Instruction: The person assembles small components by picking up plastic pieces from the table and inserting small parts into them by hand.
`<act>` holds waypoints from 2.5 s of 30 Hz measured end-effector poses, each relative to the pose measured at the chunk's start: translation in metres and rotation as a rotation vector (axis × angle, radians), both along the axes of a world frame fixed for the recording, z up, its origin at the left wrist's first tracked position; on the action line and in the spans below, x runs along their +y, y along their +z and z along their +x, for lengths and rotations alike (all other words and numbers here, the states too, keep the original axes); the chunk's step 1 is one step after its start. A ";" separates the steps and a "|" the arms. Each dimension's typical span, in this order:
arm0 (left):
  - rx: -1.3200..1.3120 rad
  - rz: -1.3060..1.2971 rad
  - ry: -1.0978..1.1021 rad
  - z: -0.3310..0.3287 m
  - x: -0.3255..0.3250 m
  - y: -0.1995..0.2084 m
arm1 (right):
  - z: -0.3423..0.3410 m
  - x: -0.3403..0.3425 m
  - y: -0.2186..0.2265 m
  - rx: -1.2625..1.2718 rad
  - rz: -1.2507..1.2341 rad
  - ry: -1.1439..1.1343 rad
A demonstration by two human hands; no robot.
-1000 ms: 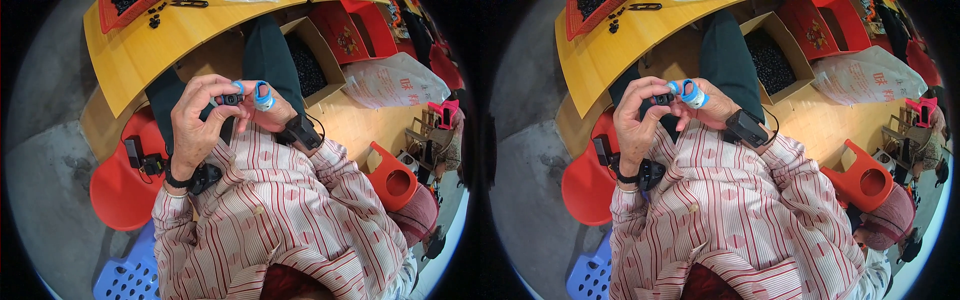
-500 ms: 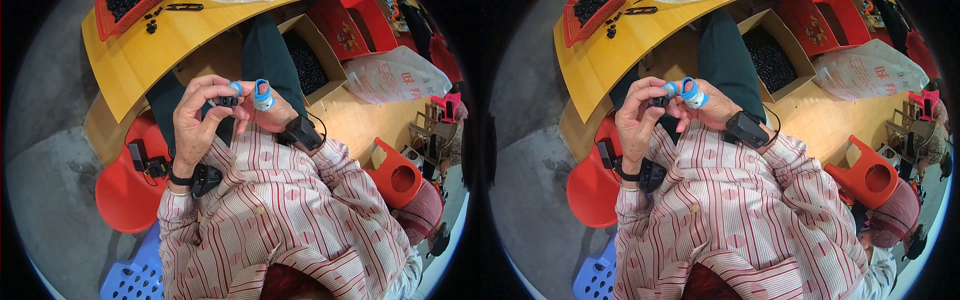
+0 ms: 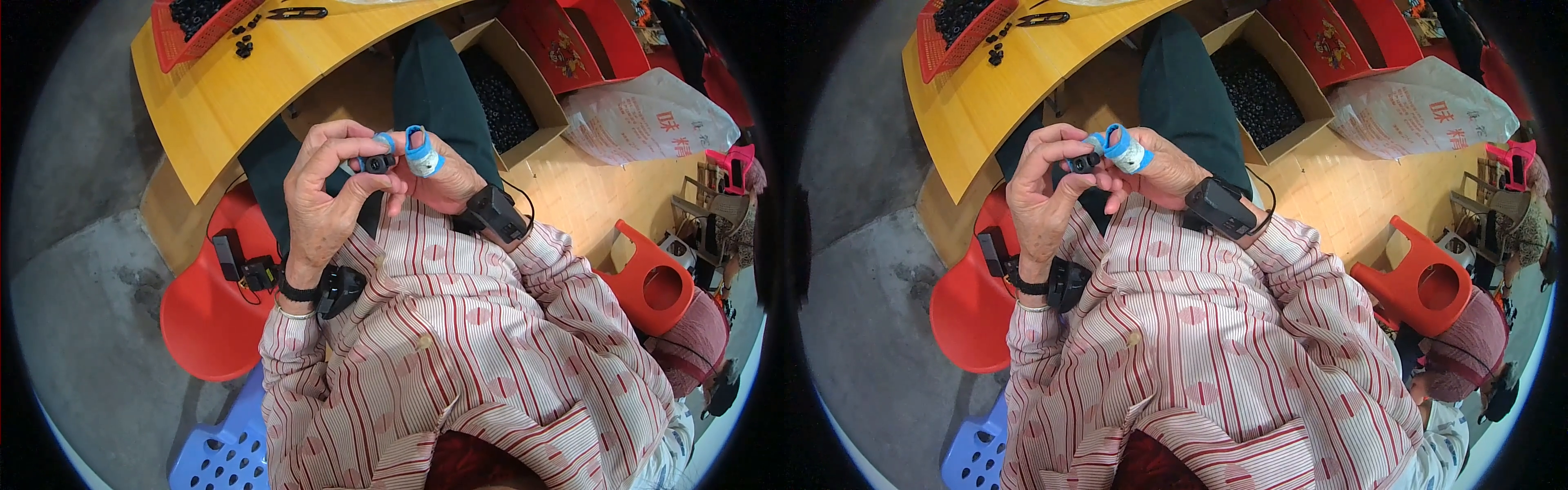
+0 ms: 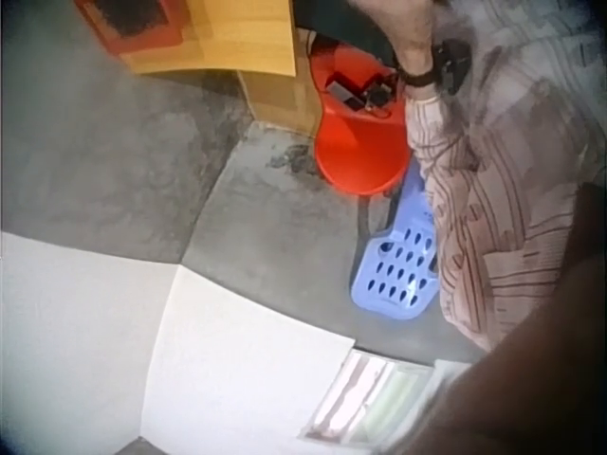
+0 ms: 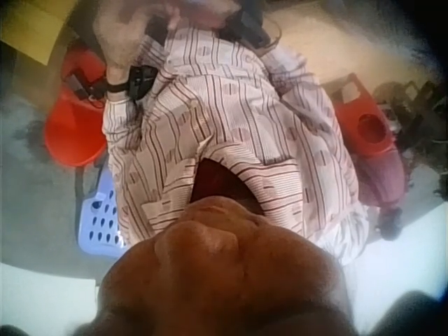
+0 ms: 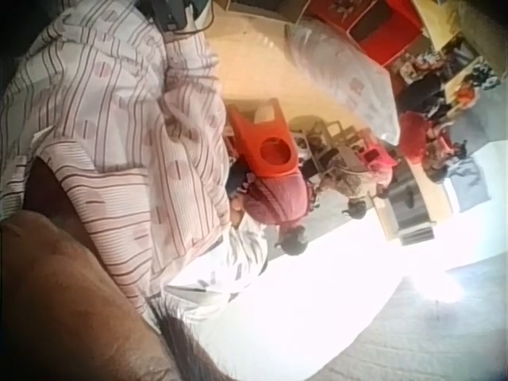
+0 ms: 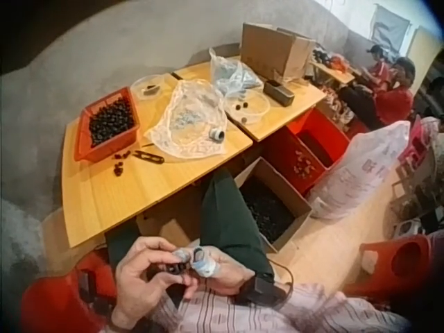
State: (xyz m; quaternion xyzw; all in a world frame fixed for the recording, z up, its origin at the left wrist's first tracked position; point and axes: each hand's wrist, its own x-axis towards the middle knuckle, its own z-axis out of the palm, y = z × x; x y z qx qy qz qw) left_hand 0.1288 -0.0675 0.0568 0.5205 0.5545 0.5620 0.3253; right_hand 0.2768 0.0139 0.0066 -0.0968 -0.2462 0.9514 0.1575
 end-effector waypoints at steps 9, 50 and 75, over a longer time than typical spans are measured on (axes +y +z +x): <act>0.274 0.089 0.047 0.008 0.002 0.012 | -0.002 0.000 0.001 0.098 0.059 -0.027; 0.398 -0.264 -0.042 -0.067 0.027 -0.013 | 0.163 0.131 -0.078 -0.653 0.249 -0.715; 0.523 -0.249 0.424 -0.231 0.135 0.009 | 0.057 0.079 -0.032 -0.756 0.497 -0.502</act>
